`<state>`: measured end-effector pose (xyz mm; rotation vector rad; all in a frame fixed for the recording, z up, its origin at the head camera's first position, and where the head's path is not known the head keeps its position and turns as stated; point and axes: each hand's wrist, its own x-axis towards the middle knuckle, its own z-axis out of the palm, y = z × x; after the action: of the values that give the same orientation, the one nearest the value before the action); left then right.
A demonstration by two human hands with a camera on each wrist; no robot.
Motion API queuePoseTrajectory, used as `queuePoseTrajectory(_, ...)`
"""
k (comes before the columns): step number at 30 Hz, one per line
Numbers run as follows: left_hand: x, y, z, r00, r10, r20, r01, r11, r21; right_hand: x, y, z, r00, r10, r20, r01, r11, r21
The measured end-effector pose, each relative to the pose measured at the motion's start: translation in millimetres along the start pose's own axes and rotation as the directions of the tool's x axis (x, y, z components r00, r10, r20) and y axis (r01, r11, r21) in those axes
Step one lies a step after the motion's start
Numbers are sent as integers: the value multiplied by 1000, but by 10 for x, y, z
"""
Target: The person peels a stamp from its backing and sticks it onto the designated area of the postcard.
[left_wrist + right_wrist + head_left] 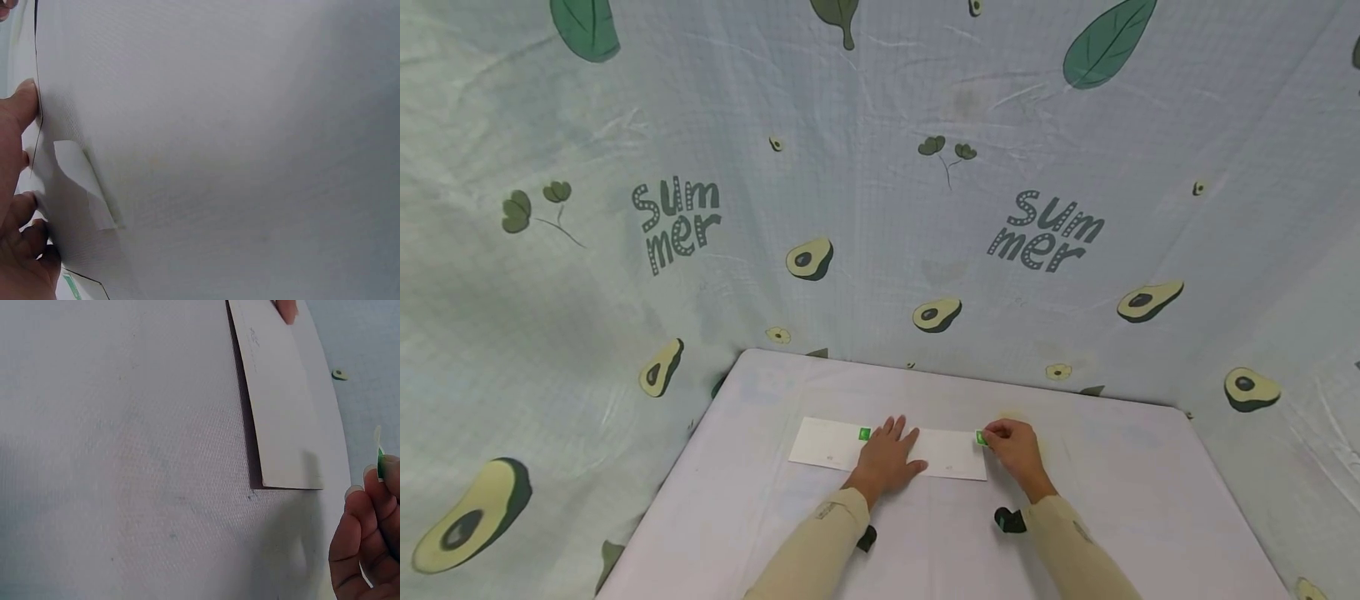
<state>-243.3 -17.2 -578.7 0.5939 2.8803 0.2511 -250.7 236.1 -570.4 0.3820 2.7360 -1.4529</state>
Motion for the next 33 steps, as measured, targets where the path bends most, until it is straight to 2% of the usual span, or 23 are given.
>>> queuePoseTrajectory(10,0,-16,21,1000,14,-13,-14,1000,-7,83,56,73,999,27,22,-25,998,-65)
queuePoseTrajectory(33,-7,-17,24,1000,5,-14,-6,1000,-12,134,54,167,1000,3,19,-1,989,-145)
